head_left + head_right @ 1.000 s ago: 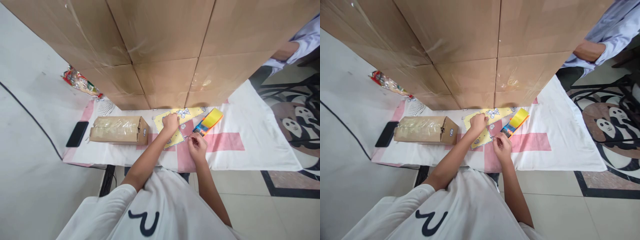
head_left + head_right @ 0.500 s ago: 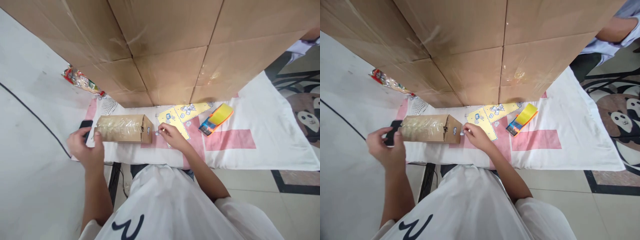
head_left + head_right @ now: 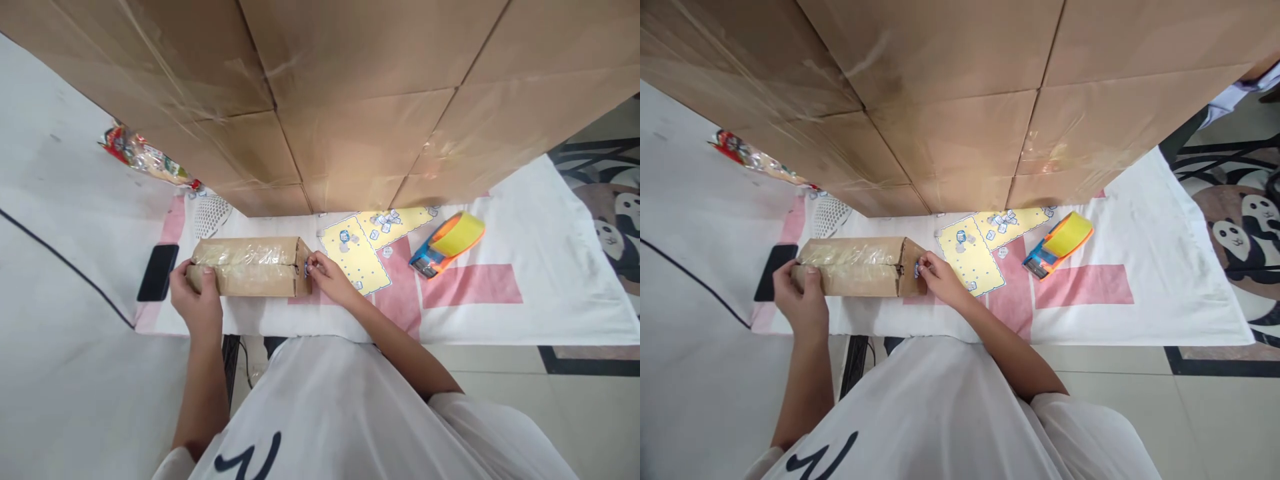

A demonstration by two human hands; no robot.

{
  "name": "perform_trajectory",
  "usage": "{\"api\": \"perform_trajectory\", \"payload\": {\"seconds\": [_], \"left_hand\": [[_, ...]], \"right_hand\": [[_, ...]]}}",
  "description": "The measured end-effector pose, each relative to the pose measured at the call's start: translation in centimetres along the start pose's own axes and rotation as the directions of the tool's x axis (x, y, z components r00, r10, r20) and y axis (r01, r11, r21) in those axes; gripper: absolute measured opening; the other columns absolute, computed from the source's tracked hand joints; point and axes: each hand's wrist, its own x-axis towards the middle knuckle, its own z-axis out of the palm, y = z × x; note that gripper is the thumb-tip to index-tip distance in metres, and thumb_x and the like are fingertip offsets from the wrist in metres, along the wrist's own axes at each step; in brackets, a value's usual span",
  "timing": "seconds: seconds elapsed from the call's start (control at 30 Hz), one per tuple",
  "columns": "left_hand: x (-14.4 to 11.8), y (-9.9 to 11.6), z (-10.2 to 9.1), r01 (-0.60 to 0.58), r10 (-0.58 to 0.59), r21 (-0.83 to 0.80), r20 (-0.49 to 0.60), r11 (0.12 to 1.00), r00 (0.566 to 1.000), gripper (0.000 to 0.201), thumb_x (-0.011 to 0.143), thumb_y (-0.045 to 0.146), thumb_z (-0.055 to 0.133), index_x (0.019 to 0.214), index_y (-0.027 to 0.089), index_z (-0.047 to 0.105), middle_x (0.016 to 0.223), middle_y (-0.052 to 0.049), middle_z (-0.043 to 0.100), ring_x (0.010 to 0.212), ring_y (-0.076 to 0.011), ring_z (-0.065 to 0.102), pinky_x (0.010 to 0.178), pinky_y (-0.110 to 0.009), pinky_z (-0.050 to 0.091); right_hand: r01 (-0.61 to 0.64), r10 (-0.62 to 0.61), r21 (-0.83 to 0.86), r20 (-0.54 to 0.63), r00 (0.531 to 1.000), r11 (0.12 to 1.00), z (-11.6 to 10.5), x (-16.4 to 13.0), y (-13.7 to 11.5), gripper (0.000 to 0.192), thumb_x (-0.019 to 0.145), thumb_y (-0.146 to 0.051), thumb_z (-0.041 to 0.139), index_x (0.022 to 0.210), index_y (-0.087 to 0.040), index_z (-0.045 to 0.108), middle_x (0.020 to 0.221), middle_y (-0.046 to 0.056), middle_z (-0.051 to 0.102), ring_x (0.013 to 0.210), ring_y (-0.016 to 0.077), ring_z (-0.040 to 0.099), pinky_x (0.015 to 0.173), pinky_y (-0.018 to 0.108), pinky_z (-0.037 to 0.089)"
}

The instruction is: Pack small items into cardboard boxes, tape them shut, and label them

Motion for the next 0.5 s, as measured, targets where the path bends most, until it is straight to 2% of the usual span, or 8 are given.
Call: {"api": "perform_trajectory", "payload": {"seconds": [0.07,0.13,0.23,0.33,0.5], "left_hand": [[0.0,0.2,-0.1,0.012,-0.012,-0.001,0.002,1.0,1.0,0.043,0.089,0.034,0.065,0.127,0.015,0.063,0.12,-0.01,0.066,0.11,-0.0235,0.061,0.1,-0.039,0.047],[0.0,0.5,-0.1,0.034,-0.034,0.007,-0.004,0.999,0.999,0.043,0.088,0.035,0.066,0.127,0.016,0.064,0.12,-0.01,0.066,0.11,-0.0239,0.062,0.1,-0.04,0.047],[-0.1,1.1,0.0,0.08,-0.08,0.012,-0.008,0.997,0.997,0.042,0.088,0.034,0.066,0.127,0.018,0.065,0.12,-0.009,0.067,0.109,-0.0238,0.062,0.099,-0.04,0.047],[-0.2,1.5,0.0,0.107,-0.107,0.008,0.004,0.994,0.994,0.041,0.088,0.033,0.066,0.126,0.019,0.064,0.12,-0.008,0.067,0.109,-0.023,0.062,0.098,-0.039,0.047],[-0.2,1.3,-0.1,0.082,-0.082,0.012,0.011,0.997,0.997,0.04,0.088,0.031,0.065,0.126,0.018,0.063,0.12,-0.008,0.067,0.109,-0.0229,0.062,0.099,-0.04,0.047]], "right_hand": [[-0.059,0.061,0.02,-0.107,0.992,0.998,0.7,-0.3,0.1,0.014,0.091,-0.034,0.055,0.098,-0.022,0.051,0.084,-0.002,0.054,0.077,0.0158,0.055,0.072,0.028,0.045],[-0.117,0.113,0.001,-0.25,0.962,0.993,1.5,-1.1,0.1,0.024,0.089,-0.036,0.06,0.105,-0.021,0.052,0.08,-0.003,0.056,0.069,0.0151,0.056,0.066,0.028,0.045],[-0.103,0.067,-0.074,-0.388,0.919,0.992,2.9,-3.2,0.0,0.02,0.092,-0.032,0.057,0.106,-0.018,0.064,0.088,0.004,0.069,0.075,0.0169,0.063,0.071,0.031,0.049],[-0.073,0.051,-0.039,-0.403,0.914,0.997,4.3,-5.1,0.4,0.032,0.093,-0.028,0.053,0.114,-0.018,0.074,0.105,0.009,0.076,0.088,0.0193,0.068,0.077,0.032,0.052],[-0.166,0.169,0.036,-0.293,0.941,0.986,4.5,-5.7,1.4,0.044,0.09,-0.031,0.056,0.127,-0.017,0.075,0.09,0.006,0.077,0.07,0.0165,0.06,0.063,0.029,0.049]]}}
